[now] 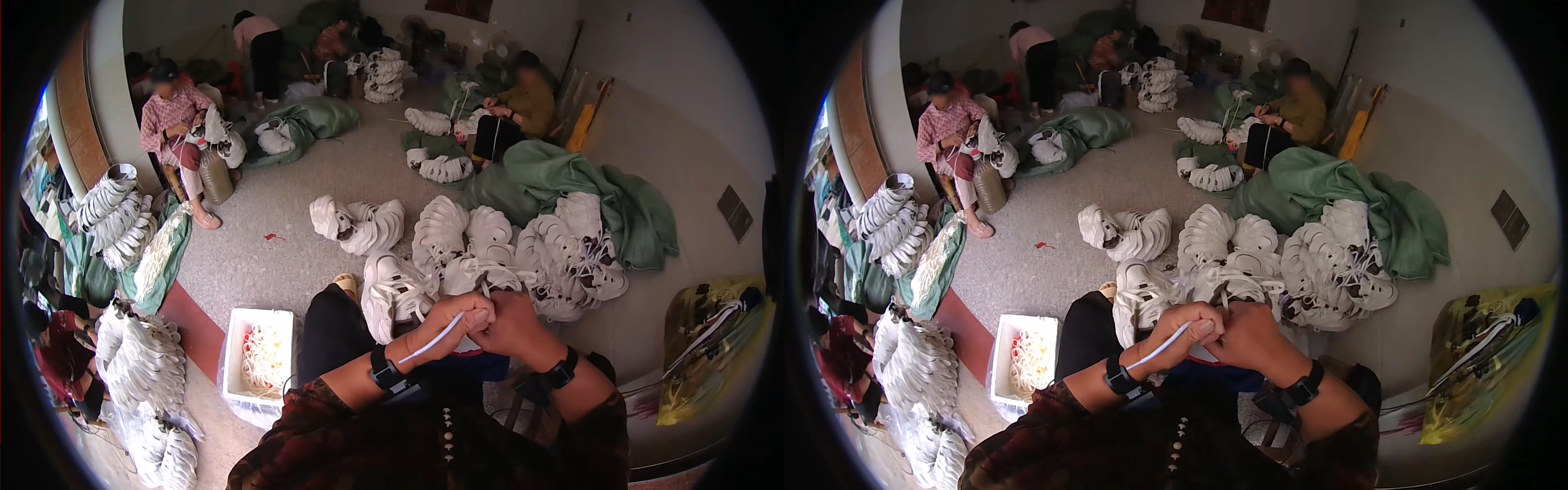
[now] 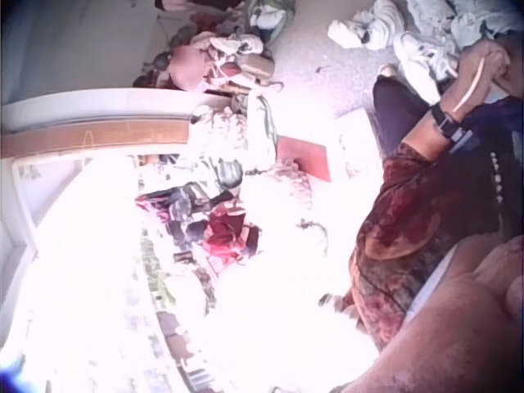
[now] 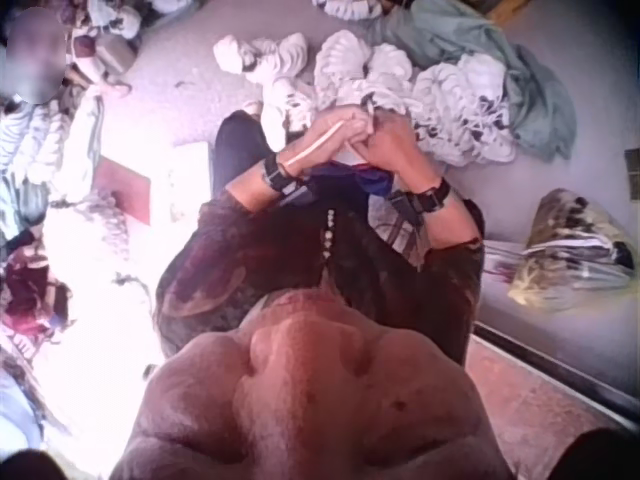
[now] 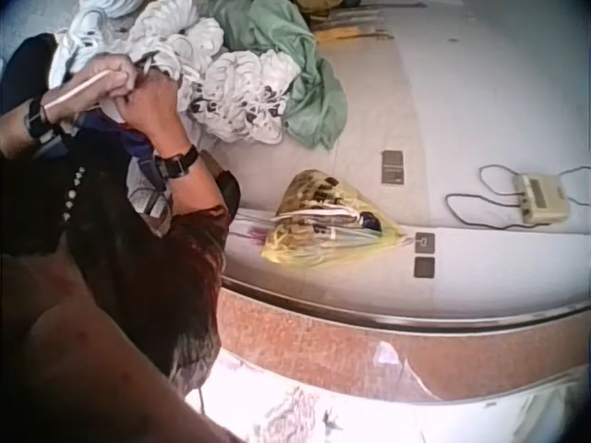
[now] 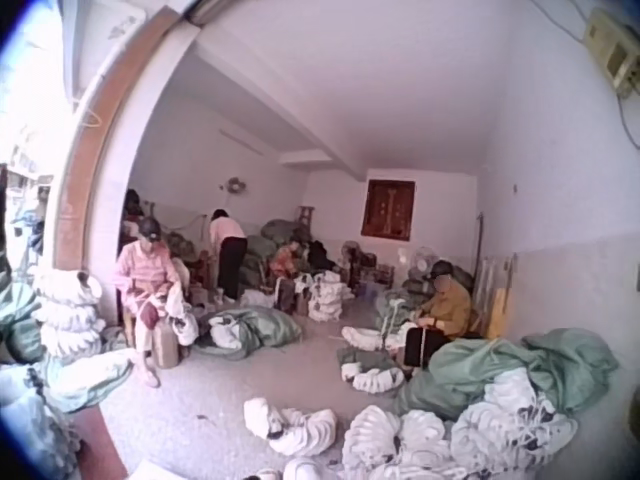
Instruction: The recorder laces several white athletic shoes and places them into piles.
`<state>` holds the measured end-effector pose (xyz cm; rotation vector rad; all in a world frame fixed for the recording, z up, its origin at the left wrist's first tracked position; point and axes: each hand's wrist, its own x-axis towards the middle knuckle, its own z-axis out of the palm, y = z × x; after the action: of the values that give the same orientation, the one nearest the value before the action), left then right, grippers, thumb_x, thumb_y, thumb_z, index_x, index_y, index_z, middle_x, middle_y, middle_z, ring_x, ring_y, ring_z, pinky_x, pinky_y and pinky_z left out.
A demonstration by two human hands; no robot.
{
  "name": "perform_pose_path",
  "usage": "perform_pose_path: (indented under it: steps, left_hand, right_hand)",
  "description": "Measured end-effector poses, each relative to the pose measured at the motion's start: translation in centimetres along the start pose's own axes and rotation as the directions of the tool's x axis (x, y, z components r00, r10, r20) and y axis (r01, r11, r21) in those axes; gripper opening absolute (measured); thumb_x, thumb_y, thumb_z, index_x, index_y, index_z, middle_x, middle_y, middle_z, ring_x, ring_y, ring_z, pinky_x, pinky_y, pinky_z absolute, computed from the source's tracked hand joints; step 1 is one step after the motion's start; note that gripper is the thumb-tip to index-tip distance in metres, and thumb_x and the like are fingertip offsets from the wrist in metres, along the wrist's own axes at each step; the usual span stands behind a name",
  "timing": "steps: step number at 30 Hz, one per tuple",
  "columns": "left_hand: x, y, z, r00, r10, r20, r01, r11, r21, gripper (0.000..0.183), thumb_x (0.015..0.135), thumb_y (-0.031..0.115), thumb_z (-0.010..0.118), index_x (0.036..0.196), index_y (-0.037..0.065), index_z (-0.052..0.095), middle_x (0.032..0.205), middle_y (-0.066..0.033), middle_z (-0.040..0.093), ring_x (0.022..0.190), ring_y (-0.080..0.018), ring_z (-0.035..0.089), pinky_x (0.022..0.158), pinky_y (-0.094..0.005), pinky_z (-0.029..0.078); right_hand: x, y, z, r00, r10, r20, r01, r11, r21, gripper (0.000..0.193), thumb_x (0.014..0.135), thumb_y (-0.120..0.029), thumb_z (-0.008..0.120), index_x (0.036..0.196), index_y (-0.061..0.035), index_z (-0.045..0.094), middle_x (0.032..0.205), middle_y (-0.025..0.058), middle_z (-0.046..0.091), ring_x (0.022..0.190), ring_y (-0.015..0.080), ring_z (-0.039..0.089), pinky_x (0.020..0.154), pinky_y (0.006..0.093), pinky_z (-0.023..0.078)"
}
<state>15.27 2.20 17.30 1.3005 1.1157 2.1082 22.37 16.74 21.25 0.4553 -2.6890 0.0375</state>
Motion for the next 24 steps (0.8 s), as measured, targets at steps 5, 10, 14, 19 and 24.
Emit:
perform_pose_path:
  steps: [5, 10, 14, 19, 24]
  left_hand:
    - [2.1, -0.7, -0.5, 0.995, -0.022, -0.094, 0.024, 1.0, 0.017, 0.028, 0.095, 0.031, 0.041, 0.094, 0.006, 0.052, 0.08, 0.0018, 0.05, 0.071, -0.0057, 0.041, 0.063, -0.0188, 0.034]
    - [3.2, 0.3, 0.3, 0.999, 0.007, 0.033, -0.016, 0.963, 0.268, 0.026, 0.094, 0.024, 0.044, 0.102, 0.001, 0.055, 0.085, -0.0011, 0.055, 0.07, -0.0088, 0.045, 0.067, -0.0216, 0.04]
    - [3.5, -0.1, 0.3, 0.982, -0.062, 0.179, -0.015, 0.916, 0.4, 0.022, 0.093, 0.02, 0.047, 0.091, 0.001, 0.059, 0.075, -0.0007, 0.058, 0.067, -0.0094, 0.05, 0.063, -0.0222, 0.042]
    - [2.9, 0.6, 1.9, 0.914, -0.202, -0.353, 0.178, 0.979, -0.098, 0.022, 0.091, 0.022, 0.052, 0.084, 0.001, 0.056, 0.071, 0.0003, 0.055, 0.063, -0.0072, 0.047, 0.057, -0.0211, 0.039]
    - [2.1, 0.8, -0.8, 0.962, -0.027, -0.272, -0.071, 0.937, -0.342, 0.029, 0.092, 0.03, 0.05, 0.076, 0.005, 0.049, 0.064, -0.0011, 0.045, 0.055, -0.0076, 0.035, 0.05, -0.0205, 0.029]
  right_hand:
    - [0.1, -0.3, -2.6, 0.921, 0.388, 0.034, -0.268, 0.57, 0.777, 0.009, 0.072, -0.005, 0.063, 0.072, -0.0038, 0.055, 0.057, -0.0007, 0.048, 0.049, 0.0097, 0.047, 0.046, 0.0259, 0.037]
    - [1.0, 2.1, -6.6, 0.918, 0.345, 0.194, -0.261, 0.159, 0.952, 0.01, 0.076, 0.004, 0.053, 0.083, -0.0018, 0.055, 0.065, -0.0022, 0.05, 0.051, 0.0028, 0.044, 0.048, 0.0184, 0.036]
    - [3.2, 0.7, -10.9, 0.961, 0.263, -0.082, -0.004, 0.309, 0.951, 0.01, 0.079, -0.001, 0.055, 0.088, 0.0008, 0.055, 0.074, 0.0012, 0.053, 0.059, 0.0065, 0.049, 0.055, 0.0194, 0.04]
    - [3.9, -2.7, -9.5, 0.832, 0.05, -0.552, -0.003, 0.996, 0.086, 0.014, 0.083, -0.009, 0.058, 0.092, 0.0006, 0.055, 0.086, 0.0028, 0.057, 0.075, 0.0109, 0.054, 0.066, 0.0232, 0.043]
    - [2.2, -0.7, 1.0, 0.907, 0.381, -0.179, -0.014, 0.453, 0.891, 0.028, 0.076, -0.015, 0.067, 0.096, -0.0023, 0.052, 0.083, 0.0061, 0.054, 0.077, 0.0144, 0.052, 0.07, 0.0283, 0.043]
